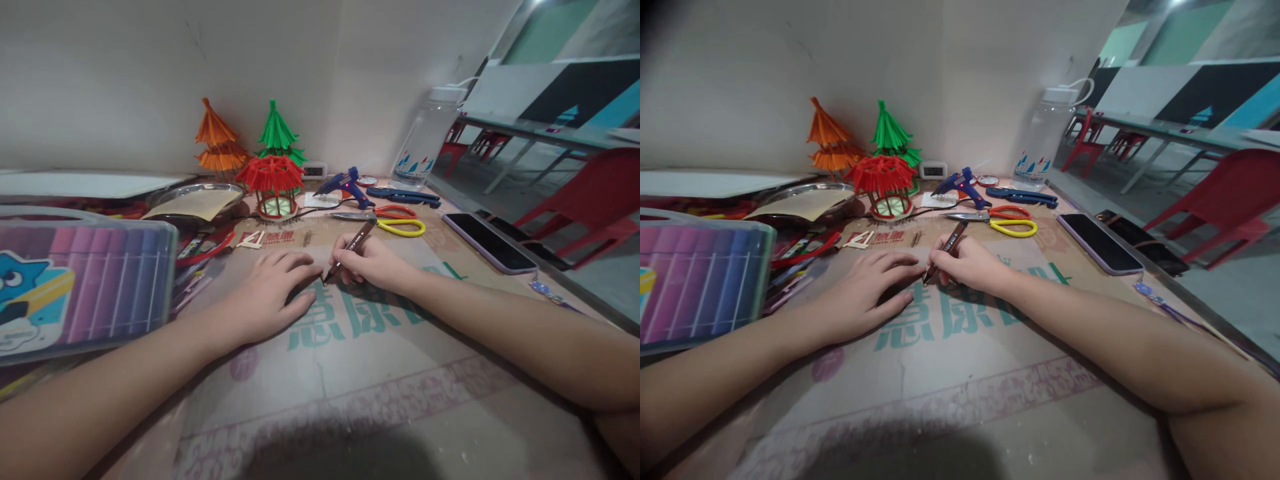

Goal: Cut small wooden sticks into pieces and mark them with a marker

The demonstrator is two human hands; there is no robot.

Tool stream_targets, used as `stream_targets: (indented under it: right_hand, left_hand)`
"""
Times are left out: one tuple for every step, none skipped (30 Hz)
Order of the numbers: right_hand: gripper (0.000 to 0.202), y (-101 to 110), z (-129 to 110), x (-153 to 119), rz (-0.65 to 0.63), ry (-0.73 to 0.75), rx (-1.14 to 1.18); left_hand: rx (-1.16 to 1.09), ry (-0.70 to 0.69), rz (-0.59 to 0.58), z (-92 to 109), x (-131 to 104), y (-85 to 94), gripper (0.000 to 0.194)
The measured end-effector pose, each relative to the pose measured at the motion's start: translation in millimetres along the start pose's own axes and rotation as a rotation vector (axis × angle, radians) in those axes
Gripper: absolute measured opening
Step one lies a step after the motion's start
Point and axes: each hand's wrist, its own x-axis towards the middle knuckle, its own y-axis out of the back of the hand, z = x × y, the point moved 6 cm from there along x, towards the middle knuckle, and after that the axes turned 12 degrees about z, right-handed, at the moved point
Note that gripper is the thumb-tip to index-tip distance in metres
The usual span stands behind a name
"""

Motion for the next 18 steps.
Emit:
stream_targets:
  right_hand:
    - [0.013,-0.3,0.0,-0.1,-0.011,0.001,0.005]
    - [0.013,-0.4,0.1,-0.1,-0.019,0.003,0.010]
    - [0.012,-0.6,0.5,-0.2,-0.026,0.004,0.014]
    - [0.012,-0.7,0.9,-0.2,-0.030,0.004,0.016]
    - [0.013,-0.8,1.3,-0.2,-0.032,0.006,0.018]
    - [0.013,-0.8,1.5,-0.2,-0.032,0.010,0.018]
    - [0.014,-0.7,1.5,-0.1,-0.029,0.017,0.016]
    - [0.014,-0.4,1.3,-0.1,-0.022,0.024,0.014]
    - [0.015,0.1,0.9,0.0,-0.014,0.031,0.011]
    - [0.015,0.4,0.5,-0.1,-0.009,0.036,0.007]
    - [0.015,0.6,0.2,-0.2,-0.008,0.036,0.004]
    - [0.015,0.6,-0.1,-0.3,-0.010,0.033,0.002]
    - [0.014,0.4,-0.2,-0.5,-0.015,0.025,0.000]
    - [0.014,0.1,-0.1,-0.7,-0.022,0.015,-0.001]
    - [0.014,-0.2,0.0,-0.9,-0.028,0.005,0.000]
    - [0.014,-0.6,0.0,-0.9,-0.032,-0.002,0.002]
    - [0.014,-0.9,-0.1,-1.0,-0.035,-0.006,0.005]
    - [0.014,-1.0,-0.3,-0.9,-0.034,-0.007,0.009]
  left_hand:
    - [0.001,0.002,-0.002,-0.3,-0.1,-0.3,0.039]
    - [0.001,0.003,-0.004,-0.6,-0.2,-0.6,0.040]
    - [0.002,0.003,-0.005,-0.8,-0.3,-0.9,0.040]
    - [0.005,0.002,-0.006,-0.9,-0.4,-1.1,0.040]
    - [0.007,0.000,-0.006,-0.9,-0.4,-1.2,0.040]
    - [0.011,-0.002,-0.006,-0.9,-0.4,-1.2,0.040]
    - [0.014,-0.004,-0.005,-0.7,-0.4,-1.2,0.040]
    - [0.016,-0.004,-0.006,-0.6,-0.4,-1.0,0.041]
    - [0.016,-0.004,-0.006,-0.4,-0.3,-0.8,0.041]
    - [0.016,-0.005,-0.007,-0.1,-0.4,-0.5,0.041]
    - [0.016,-0.007,-0.006,0.2,-0.4,-0.2,0.041]
    - [0.018,-0.009,-0.006,0.4,-0.4,0.0,0.041]
    - [0.019,-0.010,-0.008,0.4,-0.5,0.1,0.042]
    - [0.020,-0.009,-0.009,0.4,-0.6,0.1,0.042]
    - [0.020,-0.007,-0.009,0.2,-0.6,0.0,0.042]
    - [0.018,-0.005,-0.010,0.0,-0.7,-0.1,0.042]
    - [0.016,-0.002,-0.009,-0.2,-0.7,-0.2,0.042]
    - [0.013,0.000,-0.008,-0.3,-0.7,-0.2,0.042]
